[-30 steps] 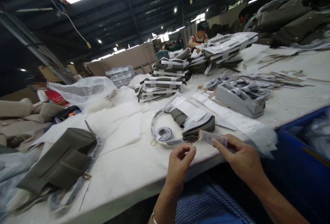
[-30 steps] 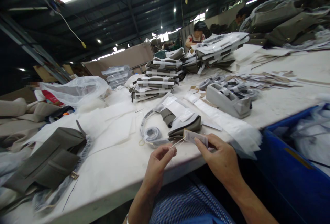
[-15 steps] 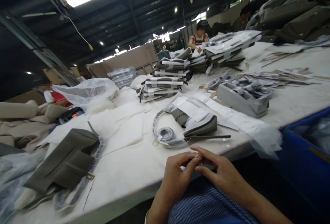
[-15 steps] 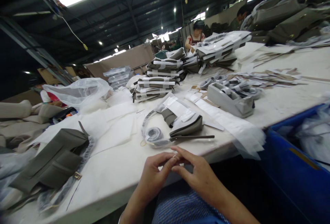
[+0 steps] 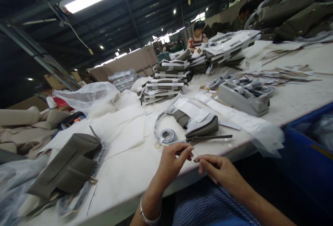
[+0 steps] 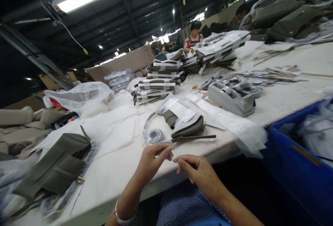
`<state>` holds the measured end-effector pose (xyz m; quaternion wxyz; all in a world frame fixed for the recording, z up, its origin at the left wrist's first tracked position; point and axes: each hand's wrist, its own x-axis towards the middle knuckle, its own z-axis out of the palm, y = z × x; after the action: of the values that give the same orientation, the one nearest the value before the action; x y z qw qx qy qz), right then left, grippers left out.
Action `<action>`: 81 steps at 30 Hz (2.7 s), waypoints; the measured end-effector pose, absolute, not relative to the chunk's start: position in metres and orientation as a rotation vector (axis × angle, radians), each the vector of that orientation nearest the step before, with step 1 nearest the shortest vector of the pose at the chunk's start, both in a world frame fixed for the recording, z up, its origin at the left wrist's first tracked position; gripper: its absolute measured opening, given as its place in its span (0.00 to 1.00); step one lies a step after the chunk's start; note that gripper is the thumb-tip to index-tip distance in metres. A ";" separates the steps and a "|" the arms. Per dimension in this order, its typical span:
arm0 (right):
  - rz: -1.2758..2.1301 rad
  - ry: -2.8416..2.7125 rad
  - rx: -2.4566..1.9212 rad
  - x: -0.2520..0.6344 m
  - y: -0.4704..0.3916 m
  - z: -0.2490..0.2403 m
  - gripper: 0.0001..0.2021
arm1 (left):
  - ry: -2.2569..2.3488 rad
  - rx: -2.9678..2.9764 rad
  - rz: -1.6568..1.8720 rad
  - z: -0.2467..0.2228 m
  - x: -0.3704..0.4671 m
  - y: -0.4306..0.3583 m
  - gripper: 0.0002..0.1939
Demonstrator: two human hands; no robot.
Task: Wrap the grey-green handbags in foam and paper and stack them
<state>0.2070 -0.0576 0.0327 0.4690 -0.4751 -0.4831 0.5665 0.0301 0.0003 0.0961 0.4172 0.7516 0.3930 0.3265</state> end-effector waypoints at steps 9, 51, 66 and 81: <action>1.348 -1.081 -1.324 0.202 -0.041 0.027 0.19 | 1.296 2.380 0.458 0.087 0.016 0.050 0.18; 1.508 -0.359 -0.915 0.175 -0.044 0.007 0.31 | 0.943 1.531 0.364 0.112 0.032 0.086 0.23; 0.645 -1.394 -1.279 0.196 -0.038 0.006 0.12 | 0.822 1.331 0.531 0.076 0.037 0.066 0.29; 0.863 -1.067 -1.413 0.204 -0.026 0.008 0.19 | 0.890 1.337 0.634 0.067 0.034 0.064 0.34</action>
<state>0.2044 -0.0260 0.0077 0.5530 -0.5978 -0.4512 0.3650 0.0343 0.0639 0.0673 0.6499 0.5885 0.3917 0.2790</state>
